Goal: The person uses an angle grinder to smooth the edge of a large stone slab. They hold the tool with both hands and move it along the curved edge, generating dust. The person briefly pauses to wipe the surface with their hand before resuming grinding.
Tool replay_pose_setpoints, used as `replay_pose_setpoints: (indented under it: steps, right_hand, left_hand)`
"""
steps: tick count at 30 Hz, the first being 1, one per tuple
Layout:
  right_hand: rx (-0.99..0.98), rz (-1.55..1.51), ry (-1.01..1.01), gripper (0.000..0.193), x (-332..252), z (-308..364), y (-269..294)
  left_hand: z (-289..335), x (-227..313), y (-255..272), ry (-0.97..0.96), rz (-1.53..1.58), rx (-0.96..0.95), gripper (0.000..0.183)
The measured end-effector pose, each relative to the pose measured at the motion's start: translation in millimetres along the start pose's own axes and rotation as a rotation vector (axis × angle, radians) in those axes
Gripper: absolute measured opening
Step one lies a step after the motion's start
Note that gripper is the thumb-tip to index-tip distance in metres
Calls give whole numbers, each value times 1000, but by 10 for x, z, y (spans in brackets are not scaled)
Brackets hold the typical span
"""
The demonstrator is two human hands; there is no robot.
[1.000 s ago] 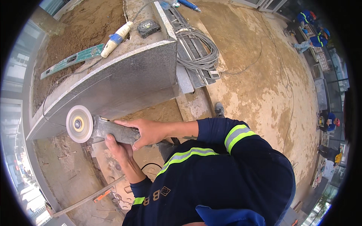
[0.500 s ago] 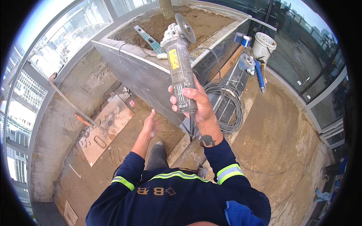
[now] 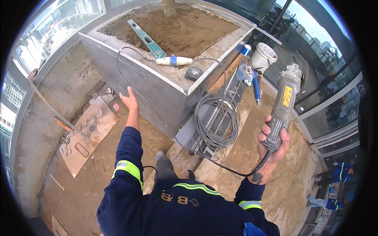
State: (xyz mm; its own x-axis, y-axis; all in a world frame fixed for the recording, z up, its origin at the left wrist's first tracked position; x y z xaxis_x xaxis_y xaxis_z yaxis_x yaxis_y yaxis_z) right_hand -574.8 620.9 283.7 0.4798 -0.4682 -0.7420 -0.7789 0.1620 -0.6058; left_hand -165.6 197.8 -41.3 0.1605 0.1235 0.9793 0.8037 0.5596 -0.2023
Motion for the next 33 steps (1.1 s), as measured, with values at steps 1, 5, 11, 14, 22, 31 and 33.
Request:
replay_pose_setpoints:
  steps: [1,5,11,14,22,31,33]
  right_hand:
    - [22,25,34,66,-65,54,79]
    - [195,135,95,65,-197,333,372]
    - [464,207,93,62,-483,890,801]
    - [484,186,117,62,-583,1069,1172]
    - [515,177,57,58,-832,1309,2130]
    - [489,237,21,59,-1069,1416,2600]
    - [448,247,23,60,-1093,1389,2634]
  left_hand:
    - [-419,178,-89,-66,7,-36,98]
    - [-1512,773,-498,-37,18,-359,79]
    - [-175,2374,-1153,21,58,-891,42]
    - [949,3319,-1571,231,315,-1161,39]
    - [2716,3999,-3355,-142,203,-1518,12]
    - [3674,2425,-4065,-321,-312,-932,38]
    - [3797,1868,-3900,-211,-450,-985,47]
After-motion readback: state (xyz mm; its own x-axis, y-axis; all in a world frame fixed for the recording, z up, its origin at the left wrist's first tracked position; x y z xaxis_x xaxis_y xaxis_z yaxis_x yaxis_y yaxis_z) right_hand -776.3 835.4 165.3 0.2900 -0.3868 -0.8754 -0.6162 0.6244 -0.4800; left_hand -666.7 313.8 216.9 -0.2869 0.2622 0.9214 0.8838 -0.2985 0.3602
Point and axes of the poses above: each hand's wrist, its own z-axis away from the middle knuckle, its own y-axis out of the back of the hand, x = y × z, the point moved 6 cm from there along -z, towards the middle knuckle, and after that the axes turned 12 degrees about z, right-handed, at the moved point
